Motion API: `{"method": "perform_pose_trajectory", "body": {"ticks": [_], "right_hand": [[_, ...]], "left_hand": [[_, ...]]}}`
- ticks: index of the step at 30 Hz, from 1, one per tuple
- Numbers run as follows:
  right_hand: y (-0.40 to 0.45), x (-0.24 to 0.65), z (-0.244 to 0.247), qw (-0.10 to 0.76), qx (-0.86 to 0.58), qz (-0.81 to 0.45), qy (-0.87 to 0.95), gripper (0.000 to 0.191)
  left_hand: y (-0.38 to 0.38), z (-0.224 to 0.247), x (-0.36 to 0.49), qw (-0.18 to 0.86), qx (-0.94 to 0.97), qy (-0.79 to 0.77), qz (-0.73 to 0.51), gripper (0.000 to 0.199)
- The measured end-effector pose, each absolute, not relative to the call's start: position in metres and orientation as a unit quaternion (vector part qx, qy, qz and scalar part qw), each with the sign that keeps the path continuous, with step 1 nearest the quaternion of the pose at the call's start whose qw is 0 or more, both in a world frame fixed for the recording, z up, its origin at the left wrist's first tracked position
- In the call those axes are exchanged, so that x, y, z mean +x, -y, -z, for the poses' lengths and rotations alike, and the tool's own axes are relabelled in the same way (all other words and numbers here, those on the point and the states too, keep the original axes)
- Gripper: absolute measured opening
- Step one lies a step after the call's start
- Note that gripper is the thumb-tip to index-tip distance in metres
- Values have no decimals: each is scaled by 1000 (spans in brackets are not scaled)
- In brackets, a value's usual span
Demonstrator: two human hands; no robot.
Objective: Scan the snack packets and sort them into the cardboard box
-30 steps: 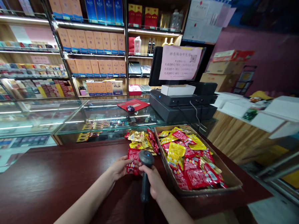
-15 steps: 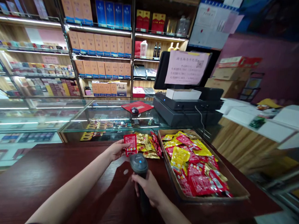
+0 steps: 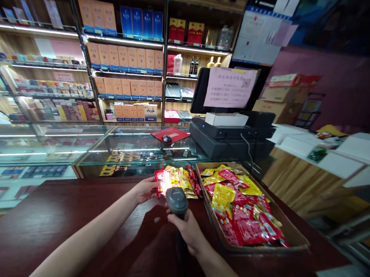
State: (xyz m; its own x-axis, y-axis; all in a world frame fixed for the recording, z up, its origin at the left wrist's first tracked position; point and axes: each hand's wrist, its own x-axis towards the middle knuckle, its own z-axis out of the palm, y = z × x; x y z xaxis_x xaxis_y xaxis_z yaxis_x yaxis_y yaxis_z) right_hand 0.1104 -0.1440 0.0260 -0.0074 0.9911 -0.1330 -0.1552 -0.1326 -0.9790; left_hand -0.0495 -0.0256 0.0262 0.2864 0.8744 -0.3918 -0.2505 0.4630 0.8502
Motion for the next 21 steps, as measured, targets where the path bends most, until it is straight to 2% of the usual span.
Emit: {"method": "perform_pose_trajectory", "body": {"ticks": [3, 9, 15, 21], "right_hand": [[135, 120, -32, 554, -499, -561, 359, 22], [116, 150, -39, 476, -425, -744, 198, 11], [109, 192, -60, 480, -390, -770, 159, 7], [101, 240, -94, 509, -387, -749, 171, 8]], "left_hand": [[38, -22, -48, 738, 343, -465, -350, 37], [59, -31, -42, 809, 317, -404, -287, 30], [50, -69, -30, 880, 279, -315, -223, 67], [25, -99, 17, 894, 296, -280, -184, 74]]}}
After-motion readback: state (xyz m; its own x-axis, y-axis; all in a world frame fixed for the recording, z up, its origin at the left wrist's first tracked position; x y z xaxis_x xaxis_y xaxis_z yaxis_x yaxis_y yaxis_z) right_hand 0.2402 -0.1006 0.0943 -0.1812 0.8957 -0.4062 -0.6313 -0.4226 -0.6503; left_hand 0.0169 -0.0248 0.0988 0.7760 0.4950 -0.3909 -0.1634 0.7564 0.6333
